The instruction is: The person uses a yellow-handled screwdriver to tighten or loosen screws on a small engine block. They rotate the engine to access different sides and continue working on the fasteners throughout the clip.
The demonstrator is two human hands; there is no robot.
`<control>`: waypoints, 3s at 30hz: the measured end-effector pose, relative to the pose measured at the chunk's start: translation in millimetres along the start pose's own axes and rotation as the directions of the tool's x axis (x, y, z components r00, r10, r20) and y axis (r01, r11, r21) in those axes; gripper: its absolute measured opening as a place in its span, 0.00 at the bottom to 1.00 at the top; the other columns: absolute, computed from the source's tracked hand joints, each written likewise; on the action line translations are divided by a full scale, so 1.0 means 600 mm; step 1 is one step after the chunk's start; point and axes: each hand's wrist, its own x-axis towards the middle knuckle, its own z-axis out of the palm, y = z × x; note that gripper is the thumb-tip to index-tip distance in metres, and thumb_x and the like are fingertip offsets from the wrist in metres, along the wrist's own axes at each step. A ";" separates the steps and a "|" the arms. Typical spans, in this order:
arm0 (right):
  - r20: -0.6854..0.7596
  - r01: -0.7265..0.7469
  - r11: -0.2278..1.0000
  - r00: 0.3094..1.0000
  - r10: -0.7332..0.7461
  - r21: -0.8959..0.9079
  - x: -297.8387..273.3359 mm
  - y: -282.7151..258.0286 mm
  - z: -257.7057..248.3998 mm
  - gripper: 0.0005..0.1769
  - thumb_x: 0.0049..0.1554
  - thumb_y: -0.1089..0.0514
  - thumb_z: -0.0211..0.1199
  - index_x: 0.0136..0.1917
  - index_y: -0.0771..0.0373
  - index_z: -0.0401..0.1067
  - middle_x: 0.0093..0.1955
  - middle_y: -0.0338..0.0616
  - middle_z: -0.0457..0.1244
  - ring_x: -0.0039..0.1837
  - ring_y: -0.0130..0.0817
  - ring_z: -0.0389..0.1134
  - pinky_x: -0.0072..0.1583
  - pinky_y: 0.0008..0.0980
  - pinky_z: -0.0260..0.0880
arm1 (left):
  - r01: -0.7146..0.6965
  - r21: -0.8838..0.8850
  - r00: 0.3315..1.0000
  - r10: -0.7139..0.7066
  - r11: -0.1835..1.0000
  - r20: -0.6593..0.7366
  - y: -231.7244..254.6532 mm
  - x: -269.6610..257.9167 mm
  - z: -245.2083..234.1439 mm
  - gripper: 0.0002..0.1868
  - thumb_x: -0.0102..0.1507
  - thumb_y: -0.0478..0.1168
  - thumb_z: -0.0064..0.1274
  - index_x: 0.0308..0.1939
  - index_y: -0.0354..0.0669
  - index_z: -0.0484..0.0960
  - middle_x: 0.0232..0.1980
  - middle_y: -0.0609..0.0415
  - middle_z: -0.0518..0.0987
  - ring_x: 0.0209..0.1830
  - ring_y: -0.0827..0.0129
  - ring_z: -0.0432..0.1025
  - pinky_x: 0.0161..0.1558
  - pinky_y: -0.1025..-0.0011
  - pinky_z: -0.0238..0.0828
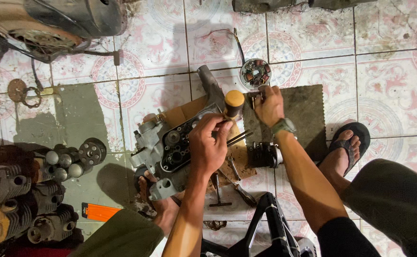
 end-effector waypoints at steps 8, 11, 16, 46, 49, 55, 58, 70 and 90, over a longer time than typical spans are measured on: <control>0.195 -0.135 0.580 0.980 -0.041 0.804 -0.068 -0.259 -0.254 0.20 0.63 0.50 0.45 0.52 0.67 0.70 0.40 0.45 0.63 0.38 0.29 0.64 0.40 0.27 0.69 | -0.049 0.026 0.999 0.049 0.998 0.004 -0.006 -0.047 0.042 0.07 0.60 0.37 0.52 0.33 0.35 0.78 0.29 0.45 0.76 0.27 0.55 0.74 0.27 0.67 0.74; 0.276 -0.107 0.533 0.929 -0.249 0.840 -0.085 -0.275 -0.278 0.29 0.61 0.46 0.44 0.58 0.75 0.66 0.41 0.52 0.61 0.37 0.33 0.63 0.39 0.30 0.70 | -0.036 0.042 0.998 0.034 0.998 0.043 0.002 -0.058 0.038 0.08 0.61 0.39 0.51 0.35 0.36 0.78 0.30 0.45 0.76 0.30 0.54 0.75 0.29 0.67 0.75; 0.316 0.057 0.703 0.865 -0.390 0.709 -0.109 -0.294 -0.293 0.22 0.55 0.56 0.56 0.60 0.71 0.66 0.39 0.53 0.62 0.34 0.32 0.64 0.37 0.32 0.71 | -0.083 0.170 0.997 0.081 0.982 0.018 -0.024 -0.083 0.035 0.07 0.60 0.41 0.51 0.36 0.42 0.76 0.31 0.48 0.75 0.35 0.53 0.74 0.35 0.62 0.74; -0.078 0.467 0.775 0.872 -0.483 0.426 -0.237 -0.393 -0.280 0.12 0.44 0.59 0.71 0.44 0.54 0.76 0.32 0.39 0.65 0.37 0.30 0.65 0.39 0.28 0.65 | 0.060 -0.707 0.991 -0.129 0.705 -0.044 0.064 -0.106 -0.089 0.09 0.58 0.30 0.57 0.42 0.36 0.80 0.39 0.47 0.80 0.38 0.73 0.74 0.42 0.72 0.76; -0.095 0.421 0.773 0.898 -0.430 0.475 -0.246 -0.402 -0.291 0.12 0.44 0.63 0.69 0.44 0.57 0.75 0.30 0.42 0.62 0.36 0.28 0.62 0.38 0.28 0.63 | 0.063 -0.712 0.989 -0.140 0.700 -0.050 0.064 -0.104 -0.087 0.09 0.60 0.31 0.55 0.44 0.35 0.78 0.41 0.42 0.80 0.41 0.67 0.75 0.45 0.68 0.75; -0.067 0.383 0.754 0.908 -0.414 0.533 -0.241 -0.383 -0.291 0.11 0.48 0.61 0.65 0.47 0.58 0.73 0.36 0.43 0.65 0.39 0.26 0.62 0.42 0.28 0.65 | -0.017 -0.668 0.991 -0.075 0.744 -0.109 0.131 -0.102 -0.132 0.09 0.65 0.39 0.46 0.47 0.40 0.72 0.44 0.45 0.79 0.45 0.67 0.74 0.47 0.71 0.73; -0.071 0.386 0.747 0.906 -0.417 0.541 -0.247 -0.391 -0.298 0.11 0.49 0.60 0.64 0.48 0.58 0.72 0.39 0.43 0.67 0.41 0.27 0.63 0.43 0.30 0.66 | -0.089 -0.614 0.991 0.006 0.784 -0.136 0.132 -0.102 -0.144 0.09 0.66 0.40 0.43 0.46 0.39 0.69 0.44 0.42 0.79 0.47 0.61 0.75 0.49 0.66 0.73; -0.245 0.622 0.615 0.772 -0.587 0.485 -0.252 -0.412 -0.336 0.12 0.47 0.57 0.69 0.46 0.59 0.74 0.34 0.43 0.67 0.34 0.28 0.64 0.38 0.29 0.66 | -0.301 0.002 0.950 0.300 0.954 -0.083 0.153 -0.108 -0.188 0.09 0.64 0.40 0.46 0.45 0.47 0.80 0.37 0.53 0.73 0.32 0.65 0.72 0.33 0.71 0.72; -0.104 0.682 0.641 0.709 -0.698 0.350 -0.264 -0.430 -0.346 0.14 0.43 0.64 0.68 0.45 0.65 0.72 0.31 0.52 0.63 0.34 0.45 0.65 0.39 0.42 0.66 | -0.340 0.162 0.939 0.344 0.926 0.006 0.145 -0.109 -0.179 0.07 0.64 0.37 0.46 0.41 0.50 0.80 0.36 0.54 0.71 0.34 0.52 0.73 0.36 0.59 0.74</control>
